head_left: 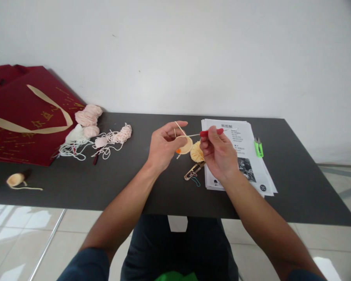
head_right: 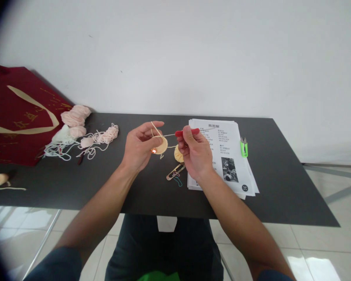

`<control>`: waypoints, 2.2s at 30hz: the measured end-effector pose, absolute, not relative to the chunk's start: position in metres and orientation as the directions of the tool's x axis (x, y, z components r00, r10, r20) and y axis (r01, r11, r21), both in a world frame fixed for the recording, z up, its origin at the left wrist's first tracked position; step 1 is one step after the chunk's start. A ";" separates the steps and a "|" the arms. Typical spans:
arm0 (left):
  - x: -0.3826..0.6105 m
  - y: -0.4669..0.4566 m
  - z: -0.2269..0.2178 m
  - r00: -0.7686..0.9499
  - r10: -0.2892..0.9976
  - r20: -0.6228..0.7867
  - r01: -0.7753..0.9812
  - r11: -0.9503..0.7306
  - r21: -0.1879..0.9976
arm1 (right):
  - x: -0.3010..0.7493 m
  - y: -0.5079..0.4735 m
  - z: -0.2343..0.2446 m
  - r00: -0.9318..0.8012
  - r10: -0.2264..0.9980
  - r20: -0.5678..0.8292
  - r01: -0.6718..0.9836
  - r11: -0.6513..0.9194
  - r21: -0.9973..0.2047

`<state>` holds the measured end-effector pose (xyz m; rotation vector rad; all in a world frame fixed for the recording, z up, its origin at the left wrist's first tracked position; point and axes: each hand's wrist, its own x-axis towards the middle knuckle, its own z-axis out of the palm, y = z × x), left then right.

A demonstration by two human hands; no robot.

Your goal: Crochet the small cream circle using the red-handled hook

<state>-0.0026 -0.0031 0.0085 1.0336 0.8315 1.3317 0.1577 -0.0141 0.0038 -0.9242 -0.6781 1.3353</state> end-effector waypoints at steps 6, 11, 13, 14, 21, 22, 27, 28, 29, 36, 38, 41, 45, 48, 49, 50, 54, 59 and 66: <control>0.000 -0.003 0.008 -0.028 0.993 0.116 -0.363 -0.119 0.924 | 0.152 -0.019 0.000 0.044 0.995 -0.089 -0.567 -0.048 -0.822; 0.000 -0.003 0.009 -0.039 0.995 0.092 -0.346 -0.100 0.933 | 0.152 -0.019 -0.006 0.033 0.999 -0.028 -0.546 -0.005 -0.838; 0.000 -0.004 0.009 -0.033 0.996 0.077 -0.357 -0.084 0.930 | 0.153 -0.018 -0.008 0.030 0.999 -0.018 -0.539 0.001 -0.842; 0.000 -0.004 0.009 -0.031 0.997 0.072 -0.361 -0.078 0.929 | 0.153 -0.018 -0.009 0.027 1.000 -0.009 -0.534 0.007 -0.845; 0.002 -0.005 0.009 -0.038 0.997 0.067 -0.362 -0.076 0.929 | 0.155 -0.017 -0.012 0.080 0.993 0.086 -0.470 0.114 -0.875; 0.002 -0.005 0.009 -0.039 0.997 0.068 -0.360 -0.077 0.930 | 0.155 -0.017 -0.011 0.100 0.990 0.097 -0.472 0.133 -0.871; 0.002 -0.005 0.010 -0.043 0.997 0.071 -0.331 -0.081 0.940 | 0.154 -0.020 -0.004 0.161 0.966 0.201 -0.467 0.254 -0.847; 0.002 -0.005 0.010 -0.045 0.997 0.070 -0.326 -0.081 0.942 | 0.154 -0.020 -0.003 0.180 0.959 0.217 -0.448 0.277 -0.850; 0.002 -0.005 0.010 -0.051 0.996 0.070 -0.321 -0.082 0.943 | 0.154 -0.021 -0.002 0.204 0.951 0.234 -0.423 0.301 -0.855; 0.002 -0.006 0.009 -0.080 0.991 0.111 -0.297 -0.130 0.946 | 0.155 -0.023 -0.011 0.289 0.880 0.377 -0.250 0.449 -0.858; 0.002 -0.006 0.007 -0.090 0.987 0.129 -0.279 -0.150 0.948 | 0.155 -0.023 -0.013 0.304 0.860 0.410 -0.219 0.482 -0.848; 0.003 -0.005 0.005 -0.121 0.980 0.158 -0.250 -0.184 0.951 | 0.152 -0.025 -0.011 0.329 0.828 0.454 -0.175 0.526 -0.832; 0.005 -0.007 0.003 -0.215 0.954 0.207 -0.170 -0.246 0.954 | 0.146 -0.032 -0.006 0.349 0.790 0.505 -0.061 0.556 -0.829; 0.006 -0.009 0.003 -0.262 0.936 0.234 -0.103 -0.268 0.958 | 0.143 -0.037 -0.006 0.350 0.746 0.567 0.007 0.603 -0.798; 0.006 -0.009 0.003 -0.271 0.933 0.238 -0.092 -0.271 0.958 | 0.142 -0.039 -0.006 0.341 0.730 0.592 0.033 0.620 -0.784; 0.007 -0.010 0.003 -0.279 0.930 0.241 -0.088 -0.275 0.957 | 0.142 -0.039 -0.007 0.324 0.715 0.620 0.064 0.637 -0.768; 0.006 -0.008 0.000 -0.307 0.922 0.237 -0.104 -0.280 0.954 | 0.144 -0.041 -0.010 0.206 0.633 0.746 0.191 0.722 -0.665; 0.007 -0.007 -0.003 -0.345 0.917 0.199 -0.113 -0.251 0.961 | 0.145 -0.040 -0.013 0.174 0.612 0.771 0.228 0.737 -0.636; 0.008 -0.008 0.001 -0.352 0.914 0.201 -0.135 -0.262 0.955 | 0.140 -0.039 -0.013 0.316 0.723 0.615 0.079 0.625 -0.776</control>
